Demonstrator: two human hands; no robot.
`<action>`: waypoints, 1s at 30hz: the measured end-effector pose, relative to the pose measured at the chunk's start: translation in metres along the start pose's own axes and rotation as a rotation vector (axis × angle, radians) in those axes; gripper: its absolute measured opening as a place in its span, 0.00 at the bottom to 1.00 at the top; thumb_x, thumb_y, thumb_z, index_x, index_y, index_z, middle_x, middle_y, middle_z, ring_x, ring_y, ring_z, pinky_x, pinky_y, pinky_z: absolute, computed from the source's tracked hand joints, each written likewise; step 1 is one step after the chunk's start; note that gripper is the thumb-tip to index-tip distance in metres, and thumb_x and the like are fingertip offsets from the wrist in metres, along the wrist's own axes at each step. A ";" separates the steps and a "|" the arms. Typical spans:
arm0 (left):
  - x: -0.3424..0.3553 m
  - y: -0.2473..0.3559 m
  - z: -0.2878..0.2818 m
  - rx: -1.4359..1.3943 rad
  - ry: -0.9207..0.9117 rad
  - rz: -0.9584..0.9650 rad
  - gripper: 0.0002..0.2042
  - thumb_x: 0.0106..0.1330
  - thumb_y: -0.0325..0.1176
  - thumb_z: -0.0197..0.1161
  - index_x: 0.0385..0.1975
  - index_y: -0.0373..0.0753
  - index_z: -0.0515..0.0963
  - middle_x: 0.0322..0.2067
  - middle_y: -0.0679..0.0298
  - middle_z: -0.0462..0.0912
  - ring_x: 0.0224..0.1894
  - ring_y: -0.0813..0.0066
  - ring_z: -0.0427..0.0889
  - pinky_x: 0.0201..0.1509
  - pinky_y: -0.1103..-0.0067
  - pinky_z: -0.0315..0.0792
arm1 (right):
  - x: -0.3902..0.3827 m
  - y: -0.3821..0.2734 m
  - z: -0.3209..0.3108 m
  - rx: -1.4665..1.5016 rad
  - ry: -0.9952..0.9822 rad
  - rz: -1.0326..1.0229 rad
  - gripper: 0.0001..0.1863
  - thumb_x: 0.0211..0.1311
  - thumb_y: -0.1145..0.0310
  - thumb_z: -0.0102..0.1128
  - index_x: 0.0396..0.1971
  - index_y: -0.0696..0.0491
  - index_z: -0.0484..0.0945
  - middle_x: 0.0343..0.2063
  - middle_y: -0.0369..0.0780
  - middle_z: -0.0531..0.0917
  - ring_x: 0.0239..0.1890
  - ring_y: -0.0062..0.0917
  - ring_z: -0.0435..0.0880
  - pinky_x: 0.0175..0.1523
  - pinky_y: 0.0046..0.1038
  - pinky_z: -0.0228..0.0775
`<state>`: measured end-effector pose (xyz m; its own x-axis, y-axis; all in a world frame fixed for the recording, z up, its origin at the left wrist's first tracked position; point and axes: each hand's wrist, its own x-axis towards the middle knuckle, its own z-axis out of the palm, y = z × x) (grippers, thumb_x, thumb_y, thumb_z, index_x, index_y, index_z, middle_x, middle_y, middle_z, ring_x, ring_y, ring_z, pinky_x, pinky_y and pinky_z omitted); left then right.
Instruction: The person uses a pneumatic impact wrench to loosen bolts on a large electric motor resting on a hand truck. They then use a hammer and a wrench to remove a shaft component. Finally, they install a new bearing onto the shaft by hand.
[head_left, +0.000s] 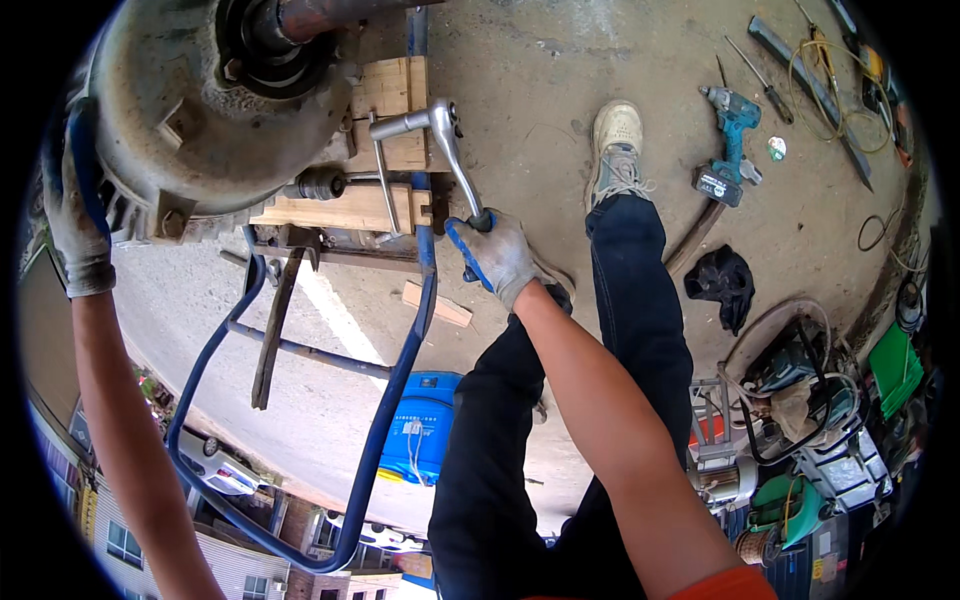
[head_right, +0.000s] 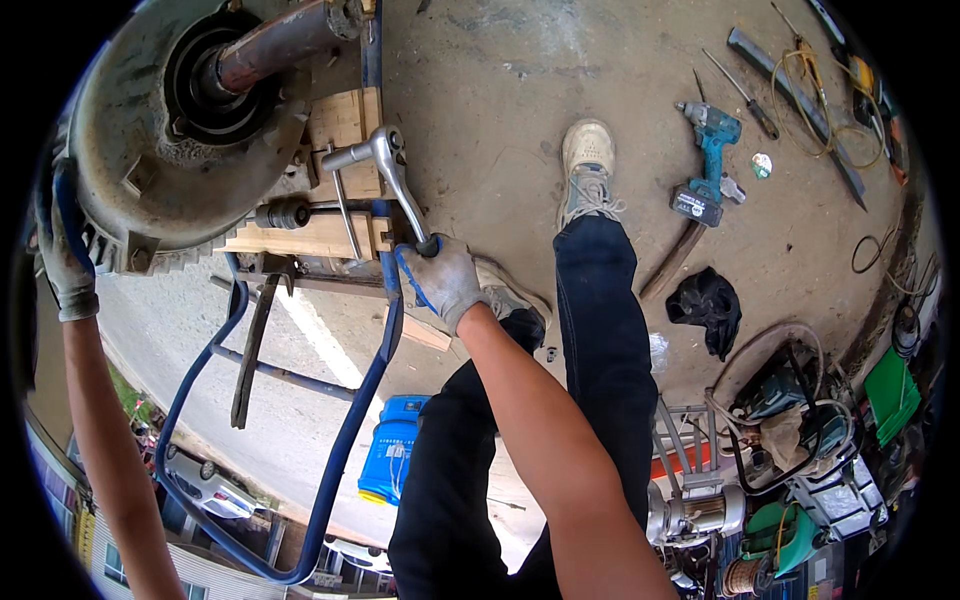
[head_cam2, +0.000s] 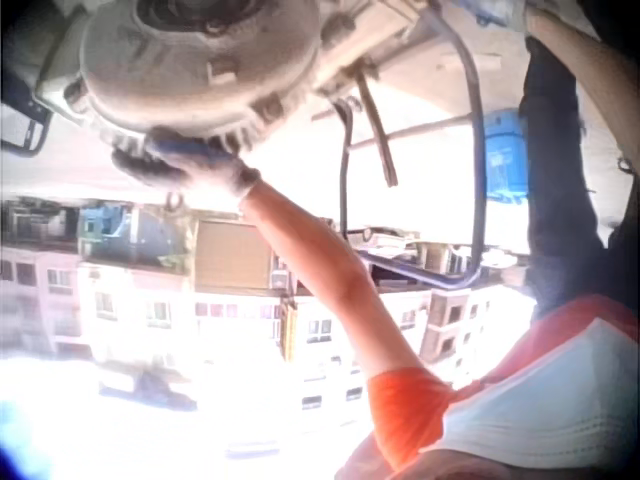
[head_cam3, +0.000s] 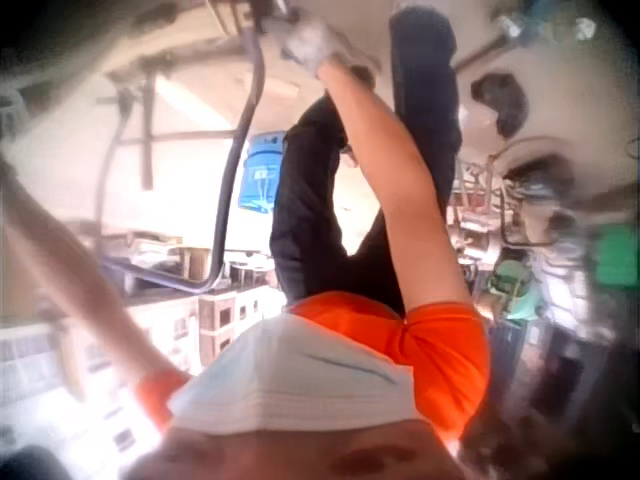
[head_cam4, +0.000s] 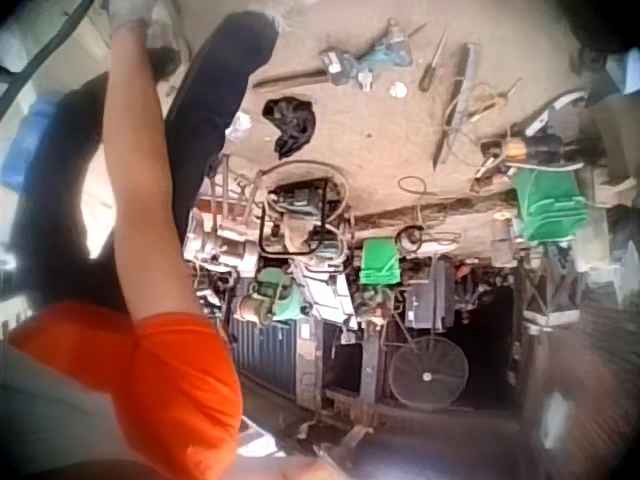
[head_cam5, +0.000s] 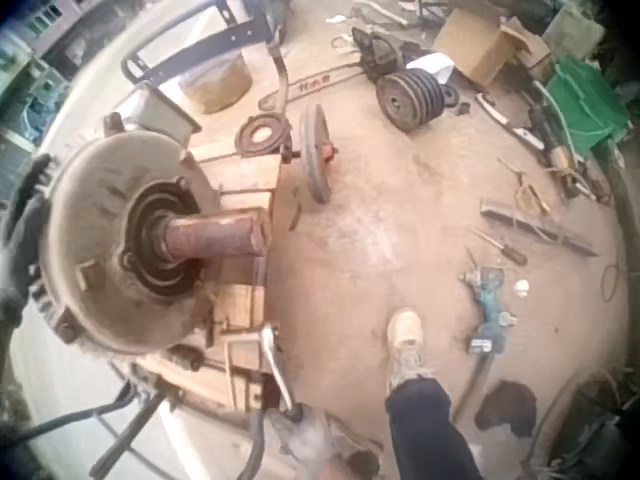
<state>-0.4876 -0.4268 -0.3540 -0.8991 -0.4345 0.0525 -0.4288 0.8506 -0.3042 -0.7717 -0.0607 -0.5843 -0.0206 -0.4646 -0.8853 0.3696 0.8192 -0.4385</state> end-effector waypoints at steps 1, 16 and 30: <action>0.004 0.002 0.003 -0.043 0.007 -0.004 0.23 0.70 0.36 0.52 0.65 0.43 0.65 0.63 0.52 0.65 0.63 0.54 0.69 0.63 0.67 0.69 | 0.007 0.011 0.006 -0.008 0.016 -0.042 0.13 0.58 0.65 0.65 0.23 0.58 0.75 0.13 0.36 0.74 0.13 0.19 0.71 0.18 0.24 0.67; -0.030 -0.033 -0.008 -0.405 -0.100 -0.340 0.30 0.72 0.46 0.34 0.68 0.31 0.52 0.67 0.54 0.59 0.67 0.60 0.61 0.70 0.68 0.57 | 0.039 0.021 0.049 -0.102 -0.029 -0.164 0.17 0.56 0.58 0.64 0.29 0.60 0.76 0.18 0.48 0.78 0.23 0.39 0.79 0.34 0.35 0.71; 0.032 0.035 -0.019 -0.034 0.051 0.084 0.24 0.65 0.33 0.59 0.60 0.35 0.67 0.63 0.50 0.65 0.63 0.51 0.67 0.65 0.63 0.65 | -0.046 -0.064 0.043 0.320 -0.197 0.293 0.13 0.63 0.66 0.59 0.22 0.57 0.72 0.13 0.34 0.70 0.11 0.19 0.72 0.16 0.24 0.72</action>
<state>-0.5331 -0.4047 -0.3448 -0.9351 -0.3461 0.0765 -0.3534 0.8933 -0.2776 -0.7547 -0.1060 -0.5088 0.2923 -0.3098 -0.9047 0.6015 0.7951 -0.0779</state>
